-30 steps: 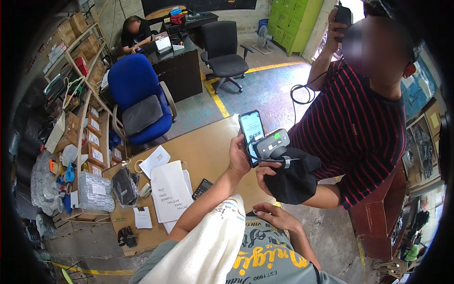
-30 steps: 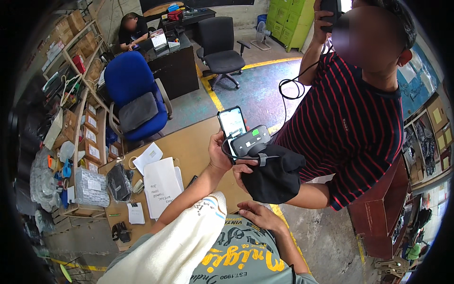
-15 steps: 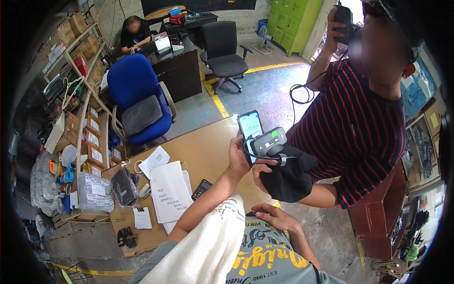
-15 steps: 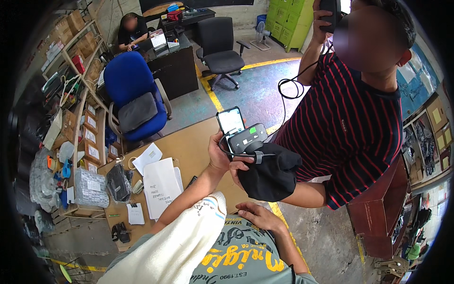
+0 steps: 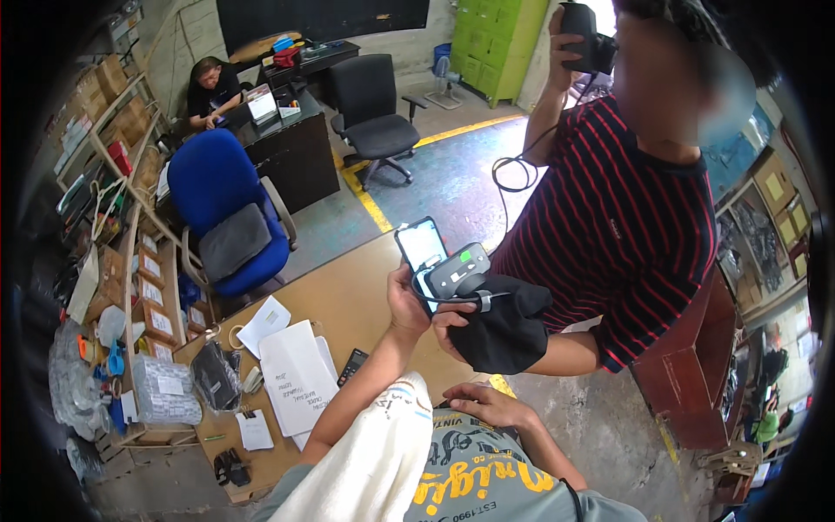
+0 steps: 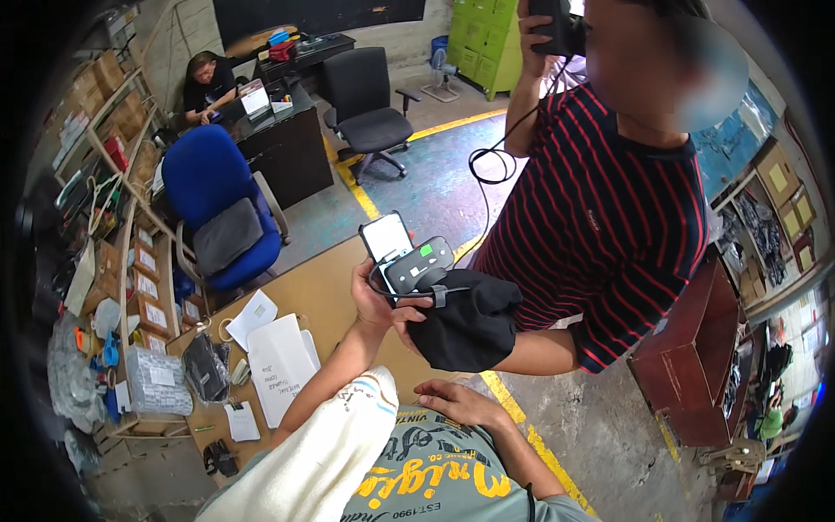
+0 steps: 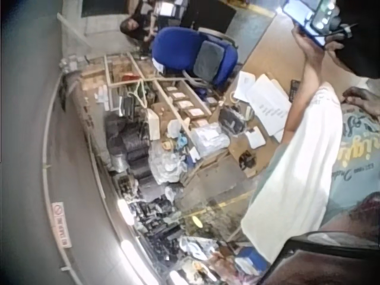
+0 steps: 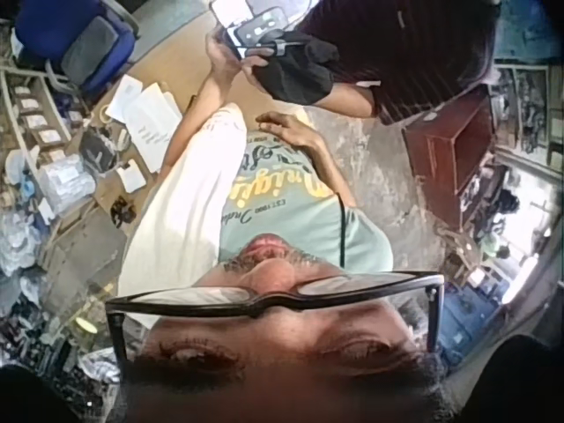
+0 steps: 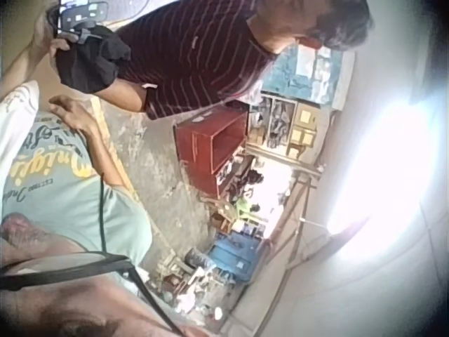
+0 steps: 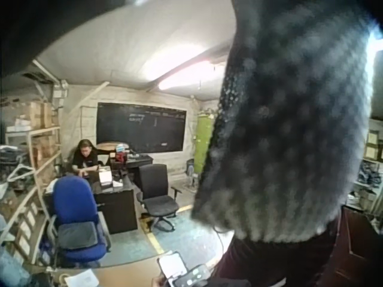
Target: The person operates a smartphone, packs an electronic device and cable into a pouch, and then uses the smartphone to display a QR code and images to a coworker holding handheld equipment.
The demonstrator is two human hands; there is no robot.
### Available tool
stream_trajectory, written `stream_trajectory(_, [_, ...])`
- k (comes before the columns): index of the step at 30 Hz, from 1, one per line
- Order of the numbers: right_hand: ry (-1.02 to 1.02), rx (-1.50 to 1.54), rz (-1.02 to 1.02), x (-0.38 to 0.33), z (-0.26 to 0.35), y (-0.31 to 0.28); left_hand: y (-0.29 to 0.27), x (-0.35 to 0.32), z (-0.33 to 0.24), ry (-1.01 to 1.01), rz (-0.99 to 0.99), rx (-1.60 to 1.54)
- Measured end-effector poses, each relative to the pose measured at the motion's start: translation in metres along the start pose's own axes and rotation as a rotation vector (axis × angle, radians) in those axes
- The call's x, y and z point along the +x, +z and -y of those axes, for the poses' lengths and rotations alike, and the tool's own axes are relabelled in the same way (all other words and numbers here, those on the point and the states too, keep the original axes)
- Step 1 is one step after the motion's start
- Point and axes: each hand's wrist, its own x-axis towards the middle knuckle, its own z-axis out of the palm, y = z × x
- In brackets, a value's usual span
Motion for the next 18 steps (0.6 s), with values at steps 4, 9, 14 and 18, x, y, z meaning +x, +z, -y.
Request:
stream_trajectory(4, [0.0, -0.007, 0.021, 0.0, -0.004, -0.002, 0.0, 0.004, -0.001, 0.029, 0.015, -0.014])
stream_trajectory(9, [-0.009, -0.022, 0.031, -0.002, -0.009, 0.0, -0.001, 0.018, -0.01, 0.036, 0.032, -0.002])
stream_trajectory(14, [-0.015, 0.003, 0.025, -0.002, -0.008, 0.002, -0.023, 0.035, -0.02, 0.012, 0.045, -0.045])
stream_trajectory(18, [-0.005, 0.045, 0.016, -0.003, -0.007, 0.004, -0.041, 0.042, -0.015, -0.002, 0.05, -0.117])
